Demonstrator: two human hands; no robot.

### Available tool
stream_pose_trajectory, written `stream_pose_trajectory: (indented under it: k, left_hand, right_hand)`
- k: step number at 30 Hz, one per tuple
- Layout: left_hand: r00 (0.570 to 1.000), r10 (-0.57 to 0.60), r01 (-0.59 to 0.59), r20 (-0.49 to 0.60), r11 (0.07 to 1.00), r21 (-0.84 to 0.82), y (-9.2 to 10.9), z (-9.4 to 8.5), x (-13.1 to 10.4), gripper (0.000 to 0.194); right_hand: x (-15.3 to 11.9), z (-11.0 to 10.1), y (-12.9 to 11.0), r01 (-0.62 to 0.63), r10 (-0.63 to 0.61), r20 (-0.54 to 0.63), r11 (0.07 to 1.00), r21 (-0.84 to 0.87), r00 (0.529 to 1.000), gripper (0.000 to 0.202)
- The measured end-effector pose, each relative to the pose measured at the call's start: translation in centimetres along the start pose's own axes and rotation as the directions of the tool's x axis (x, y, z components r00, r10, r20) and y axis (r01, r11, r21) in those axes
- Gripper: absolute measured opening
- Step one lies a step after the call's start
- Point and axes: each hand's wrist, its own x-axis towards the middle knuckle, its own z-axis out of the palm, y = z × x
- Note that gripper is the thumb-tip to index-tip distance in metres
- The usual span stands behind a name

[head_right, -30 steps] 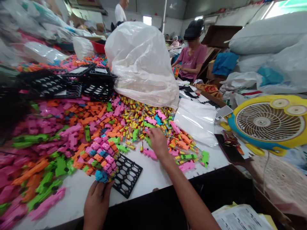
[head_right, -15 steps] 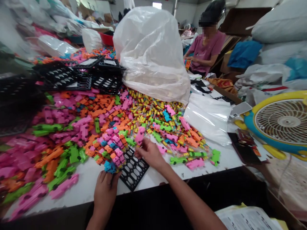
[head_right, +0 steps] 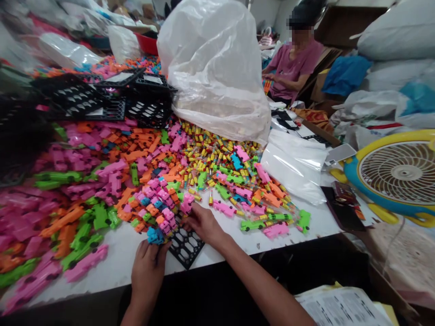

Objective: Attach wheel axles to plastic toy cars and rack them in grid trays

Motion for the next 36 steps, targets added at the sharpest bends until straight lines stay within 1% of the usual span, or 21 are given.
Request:
stream_pose_trajectory:
  k: [2,4,6,9,10,12,13,15,17,19,21,22,23,24,25,26,28,30,32,34,36]
  left_hand:
    - [1.000,0.004,-0.004,0.000,1.000,-0.013,-0.1,0.0,0.0,0.009]
    - [1.000,0.007,-0.007,-0.008,1.000,-0.023,-0.2,0.1,0.0,0.011]
    - [1.000,0.013,-0.014,-0.017,1.000,-0.017,-0.4,0.2,-0.1,0.013]
    - [1.000,0.015,-0.016,-0.019,1.000,-0.024,-0.7,0.5,-0.3,0.015]
    - [1.000,0.009,-0.009,-0.013,1.000,-0.027,-0.8,0.6,-0.3,0.015]
    - [1.000,-0.005,0.005,-0.006,1.000,-0.019,-0.9,0.8,-0.4,0.017]
    - [1.000,-0.012,0.012,-0.001,1.000,-0.008,-0.9,0.9,-0.4,0.018]
    - [0.999,-0.034,0.034,0.016,0.999,0.005,-0.7,0.7,-0.5,0.021]
    - [0.992,-0.114,0.115,0.047,0.993,-0.011,-0.3,0.0,-0.5,0.025]
    - [0.972,-0.236,0.236,0.019,0.971,-0.044,0.4,-1.5,-0.4,0.028]
    - [0.954,-0.278,0.273,-0.117,0.960,-0.058,1.4,-3.5,0.2,0.030]
    - [0.950,-0.230,0.228,-0.212,0.973,-0.033,2.0,-4.7,0.8,0.030]
    - [0.953,-0.137,0.142,-0.272,0.990,-0.004,2.7,-5.7,1.7,0.031]
    - [0.957,-0.066,0.069,-0.282,0.998,-0.001,3.4,-6.6,3.0,0.034]
    - [0.963,0.004,-0.004,-0.268,1.000,0.002,4.1,-7.3,4.5,0.039]
    - [0.972,0.107,-0.105,-0.211,0.994,0.021,4.7,-7.6,6.2,0.044]
    - [0.978,0.193,-0.187,-0.078,0.980,0.071,5.6,-7.4,9.6,0.049]
    - [0.981,0.182,-0.191,0.071,0.970,0.152,5.7,-6.4,12.4,0.057]
    - [0.969,0.123,-0.172,0.215,0.959,0.227,5.4,-5.4,14.1,0.066]
    - [0.947,0.069,-0.159,0.315,0.949,0.271,5.1,-4.7,14.6,0.070]
    - [0.932,0.043,-0.155,0.359,0.945,0.289,5.1,-4.7,14.5,0.069]
  right_hand:
    - [-0.2,0.0,-0.6,0.086,-0.081,0.033,0.980,-0.180,0.996,0.009]
    - [-0.4,0.2,-1.1,0.146,-0.128,0.077,0.942,-0.303,0.989,0.006]
    - [-0.4,0.4,-1.3,0.149,-0.117,0.120,0.938,-0.312,0.986,0.007]
    - [0.0,0.3,-1.2,0.076,-0.042,0.171,0.978,-0.197,0.984,0.007]
    - [0.2,-0.1,-1.2,0.063,-0.036,0.148,0.981,-0.184,0.988,0.007]
    - [0.3,-1.8,-1.6,0.086,-0.093,-0.014,0.958,-0.272,0.996,0.008]
    - [0.4,-3.1,-2.0,0.100,-0.162,-0.135,0.920,-0.378,0.978,0.009]
    - [0.3,-6.4,-2.9,0.054,-0.338,-0.341,0.775,-0.630,0.877,0.014]
    - [-0.1,-10.1,-4.1,-0.104,-0.441,-0.430,0.593,-0.798,0.788,0.018]
    - [-0.7,-13.1,-5.2,-0.253,-0.486,-0.478,0.457,-0.853,0.732,0.020]
    - [-1.2,-14.9,-6.0,-0.354,-0.486,-0.506,0.374,-0.857,0.713,0.021]
    - [-1.3,-15.3,-6.3,-0.388,-0.470,-0.513,0.343,-0.856,0.718,0.022]
    - [-1.2,-15.4,-6.5,-0.416,-0.445,-0.519,0.313,-0.854,0.730,0.022]
    - [-0.9,-15.2,-6.7,-0.443,-0.410,-0.524,0.283,-0.851,0.746,0.023]
    - [-0.4,-14.9,-6.8,-0.469,-0.368,-0.532,0.253,-0.846,0.762,0.024]
    - [0.2,-14.5,-6.8,-0.500,-0.321,-0.547,0.223,-0.837,0.773,0.025]
    - [1.7,-13.7,-6.8,-0.571,-0.217,-0.596,0.171,-0.803,0.773,0.024]
    - [2.8,-13.4,-6.8,-0.620,-0.134,-0.637,0.150,-0.770,0.759,0.025]
    - [3.3,-13.6,-7.1,-0.629,-0.090,-0.646,0.163,-0.760,0.758,0.023]
    - [2.9,-13.9,-7.4,-0.617,-0.082,-0.638,0.182,-0.765,0.766,0.019]
    - [1.9,-13.7,-7.6,-0.597,-0.127,-0.643,0.271,-0.755,0.755,0.014]
